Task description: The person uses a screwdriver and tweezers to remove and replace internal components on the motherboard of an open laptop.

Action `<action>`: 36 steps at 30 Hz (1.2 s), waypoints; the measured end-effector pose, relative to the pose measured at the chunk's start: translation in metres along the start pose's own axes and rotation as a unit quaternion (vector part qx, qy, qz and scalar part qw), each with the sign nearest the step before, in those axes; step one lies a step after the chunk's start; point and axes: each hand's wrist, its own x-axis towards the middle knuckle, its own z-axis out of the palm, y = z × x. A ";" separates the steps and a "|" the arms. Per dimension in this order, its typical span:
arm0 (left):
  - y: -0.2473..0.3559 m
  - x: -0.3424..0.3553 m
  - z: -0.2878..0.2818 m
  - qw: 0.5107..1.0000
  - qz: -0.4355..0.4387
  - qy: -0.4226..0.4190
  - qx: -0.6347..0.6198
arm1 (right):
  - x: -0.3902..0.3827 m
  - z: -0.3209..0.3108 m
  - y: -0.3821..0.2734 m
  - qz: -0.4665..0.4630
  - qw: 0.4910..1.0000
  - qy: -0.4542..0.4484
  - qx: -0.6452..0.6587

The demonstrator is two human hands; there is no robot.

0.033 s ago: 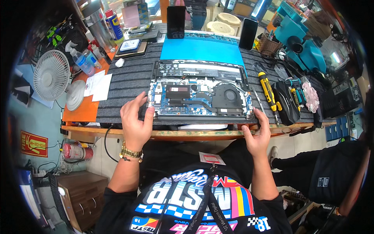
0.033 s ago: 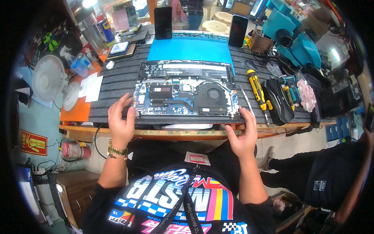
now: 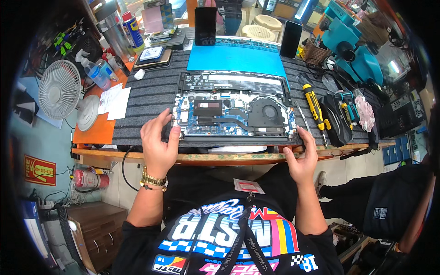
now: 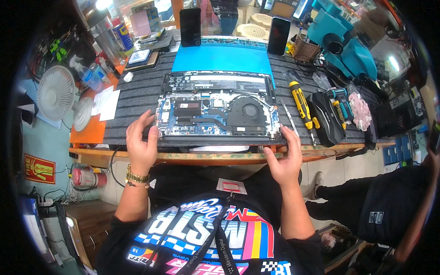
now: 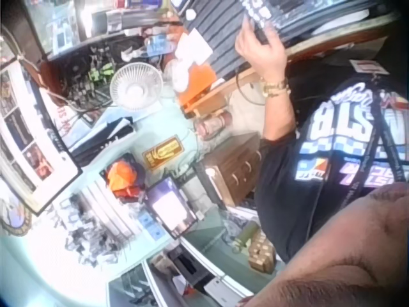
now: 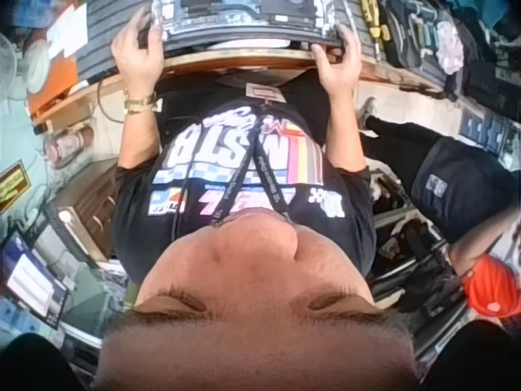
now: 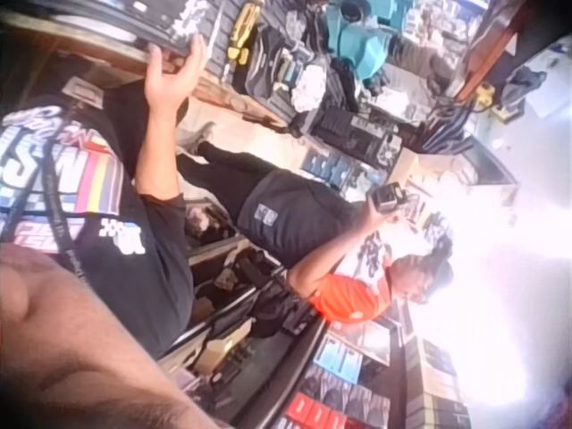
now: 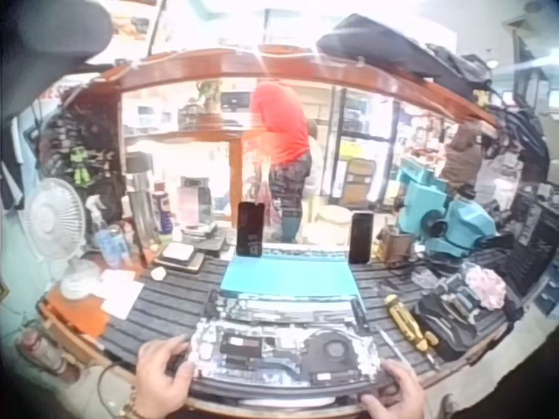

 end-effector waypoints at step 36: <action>0.049 0.041 -0.017 0.995 0.001 -0.076 -0.068 | 0.072 -0.009 0.032 0.009 0.998 0.037 -0.050</action>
